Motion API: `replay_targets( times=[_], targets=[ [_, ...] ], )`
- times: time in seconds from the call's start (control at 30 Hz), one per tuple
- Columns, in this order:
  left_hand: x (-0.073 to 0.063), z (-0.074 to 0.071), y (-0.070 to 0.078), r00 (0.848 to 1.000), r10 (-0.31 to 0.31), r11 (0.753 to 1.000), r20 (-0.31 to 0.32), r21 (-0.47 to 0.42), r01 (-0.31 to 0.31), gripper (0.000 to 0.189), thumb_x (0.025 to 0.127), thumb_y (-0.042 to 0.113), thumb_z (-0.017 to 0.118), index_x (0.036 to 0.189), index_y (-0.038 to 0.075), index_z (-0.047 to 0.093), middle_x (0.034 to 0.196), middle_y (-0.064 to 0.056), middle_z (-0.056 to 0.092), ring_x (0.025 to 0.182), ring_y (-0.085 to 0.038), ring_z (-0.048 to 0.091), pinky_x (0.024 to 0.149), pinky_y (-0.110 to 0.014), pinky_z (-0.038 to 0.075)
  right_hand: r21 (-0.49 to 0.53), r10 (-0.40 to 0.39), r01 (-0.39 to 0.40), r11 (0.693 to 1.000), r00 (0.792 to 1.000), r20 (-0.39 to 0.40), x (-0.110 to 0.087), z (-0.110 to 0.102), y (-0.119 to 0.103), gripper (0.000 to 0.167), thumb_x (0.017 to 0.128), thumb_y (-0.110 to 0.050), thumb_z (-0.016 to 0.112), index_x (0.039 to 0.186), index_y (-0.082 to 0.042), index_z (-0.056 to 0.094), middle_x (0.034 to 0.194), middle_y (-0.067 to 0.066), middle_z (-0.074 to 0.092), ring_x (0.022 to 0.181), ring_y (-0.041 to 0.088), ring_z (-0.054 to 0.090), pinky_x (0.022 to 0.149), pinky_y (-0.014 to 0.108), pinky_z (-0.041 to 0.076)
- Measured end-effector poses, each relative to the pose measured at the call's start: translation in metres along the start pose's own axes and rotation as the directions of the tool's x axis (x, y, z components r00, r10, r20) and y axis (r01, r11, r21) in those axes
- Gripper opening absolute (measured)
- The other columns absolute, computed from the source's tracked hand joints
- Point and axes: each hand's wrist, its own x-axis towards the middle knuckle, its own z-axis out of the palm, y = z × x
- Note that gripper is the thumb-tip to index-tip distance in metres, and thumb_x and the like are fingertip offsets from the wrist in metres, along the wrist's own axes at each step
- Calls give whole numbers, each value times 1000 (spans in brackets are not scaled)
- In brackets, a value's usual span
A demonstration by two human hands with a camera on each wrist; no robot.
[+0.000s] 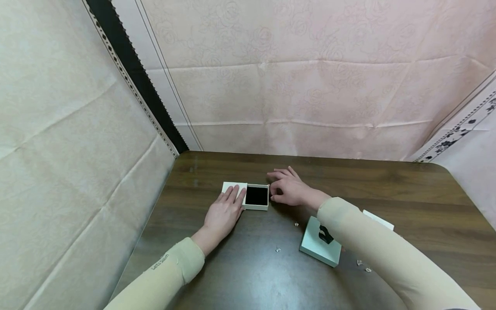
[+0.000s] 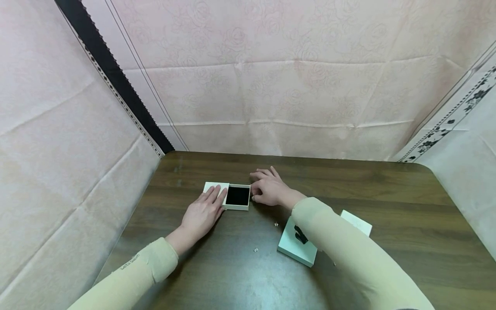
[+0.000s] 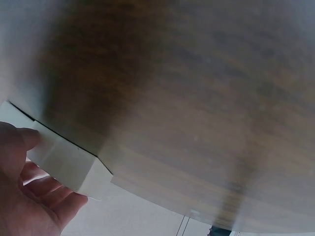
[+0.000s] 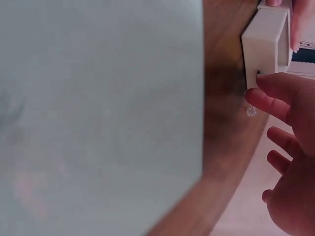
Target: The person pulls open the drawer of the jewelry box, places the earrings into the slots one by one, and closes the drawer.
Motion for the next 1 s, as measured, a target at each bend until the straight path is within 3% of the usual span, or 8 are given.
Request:
replay_targets(
  times=[0.37, 0.47, 0.67, 1.0],
  targets=[
    [1, -1, -1, 1000, -4, 1000, -15, -3, 4, 50, 99, 30, 78, 144, 11, 68, 144, -16, 68, 132, -29, 67, 101, -42, 59, -28, 2, -5, 1000, 996, -85, -3, -28, 14, 7, 95, -19, 81, 94, -17, 75, 160, 21, 51, 154, 46, 35, 125, 74, 13],
    [1, -1, -1, 1000, -4, 1000, -18, 2, 4, 50, 99, 30, 78, 144, 11, 68, 143, -15, 68, 131, -29, 67, 101, -42, 59, -41, -7, 3, 999, 996, -90, 1, -31, 15, 10, 96, -18, 81, 102, -12, 77, 159, 22, 51, 154, 46, 36, 126, 74, 13],
    [0, -1, -1, 1000, -1, 1000, -8, -4, 1, 51, 100, 30, 78, 146, 11, 67, 144, -16, 67, 132, -30, 66, 103, -42, 59, -68, -10, 5, 998, 997, -71, 11, -29, 16, 18, 97, -16, 80, 114, -11, 80, 158, 20, 52, 153, 44, 37, 126, 71, 16],
    [-1, 0, 1, 1000, 3, 1000, -29, -10, -3, 50, 100, 29, 77, 145, 10, 67, 143, -16, 68, 131, -31, 67, 102, -43, 59, -101, -45, 40, 994, 998, -48, 21, -11, 23, 15, 96, -15, 80, 111, -14, 83, 154, 21, 57, 150, 44, 42, 125, 74, 17]
  ],
)
